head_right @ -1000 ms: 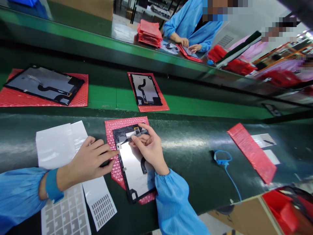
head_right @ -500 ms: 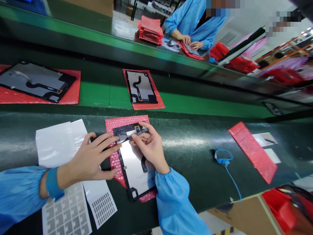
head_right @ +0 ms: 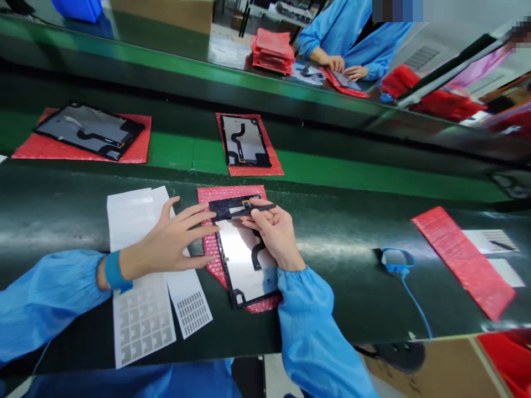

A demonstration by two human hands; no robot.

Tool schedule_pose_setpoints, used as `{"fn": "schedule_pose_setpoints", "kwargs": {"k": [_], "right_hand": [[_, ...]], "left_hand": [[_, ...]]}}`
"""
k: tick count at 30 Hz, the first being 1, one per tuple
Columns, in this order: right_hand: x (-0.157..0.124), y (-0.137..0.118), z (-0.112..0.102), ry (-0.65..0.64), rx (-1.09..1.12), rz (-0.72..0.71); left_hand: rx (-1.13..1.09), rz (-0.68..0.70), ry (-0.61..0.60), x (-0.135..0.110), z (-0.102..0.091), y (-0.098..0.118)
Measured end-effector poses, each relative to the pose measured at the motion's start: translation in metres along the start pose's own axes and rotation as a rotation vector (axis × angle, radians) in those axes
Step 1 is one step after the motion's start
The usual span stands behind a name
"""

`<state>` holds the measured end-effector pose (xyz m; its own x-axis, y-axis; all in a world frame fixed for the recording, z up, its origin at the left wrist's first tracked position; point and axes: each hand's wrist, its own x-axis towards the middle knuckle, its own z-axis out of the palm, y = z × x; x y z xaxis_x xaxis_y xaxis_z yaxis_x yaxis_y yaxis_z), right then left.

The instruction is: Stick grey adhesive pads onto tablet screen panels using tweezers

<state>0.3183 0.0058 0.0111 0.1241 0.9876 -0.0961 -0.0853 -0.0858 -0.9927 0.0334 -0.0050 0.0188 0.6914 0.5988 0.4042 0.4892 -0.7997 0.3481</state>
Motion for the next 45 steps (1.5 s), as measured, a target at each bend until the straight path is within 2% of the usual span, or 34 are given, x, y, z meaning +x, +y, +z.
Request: {"fn": "schedule_pose_setpoints", "kwargs": {"k": [3, 6, 9, 11, 15, 19, 25, 30, 37, 45], "right_hand": [[-0.012, -0.01, 0.005, -0.107, 0.014, -0.033], [-0.027, -0.021, 0.014, -0.33, -0.044, 0.001], [-0.04, -0.022, 0.024, -0.531, -0.112, 0.043], [-0.044, -0.017, 0.029, -0.57, -0.125, 0.024], [-0.046, -0.004, 0.036, -0.501, -0.139, -0.014], [-0.046, 0.002, 0.035, -0.47, -0.156, -0.006], [-0.051, -0.003, 0.034, -0.463, -0.263, 0.059], [-0.051, -0.007, 0.036, -0.465, -0.295, 0.097], [-0.05, -0.01, 0.035, -0.478, -0.319, 0.126], [-0.049, -0.012, 0.039, -0.447, -0.385, 0.081]], "left_hand": [[0.036, -0.02, 0.046, -0.028, -0.014, 0.028], [0.027, -0.063, 0.028, -0.059, -0.009, 0.054], [-0.018, -0.089, 0.007, -0.073, 0.006, 0.057], [-0.052, -0.106, 0.028, -0.072, 0.012, 0.048], [-0.1, -0.116, 0.064, -0.06, 0.008, 0.025], [-0.073, -0.103, 0.068, -0.055, 0.003, 0.014], [-0.006, -0.092, 0.041, -0.057, 0.001, 0.012], [-0.029, -0.15, 0.012, -0.057, 0.0, 0.013], [-0.064, -0.148, -0.002, -0.057, -0.002, 0.013], [-0.011, -0.113, 0.009, -0.055, -0.004, 0.012]]}}
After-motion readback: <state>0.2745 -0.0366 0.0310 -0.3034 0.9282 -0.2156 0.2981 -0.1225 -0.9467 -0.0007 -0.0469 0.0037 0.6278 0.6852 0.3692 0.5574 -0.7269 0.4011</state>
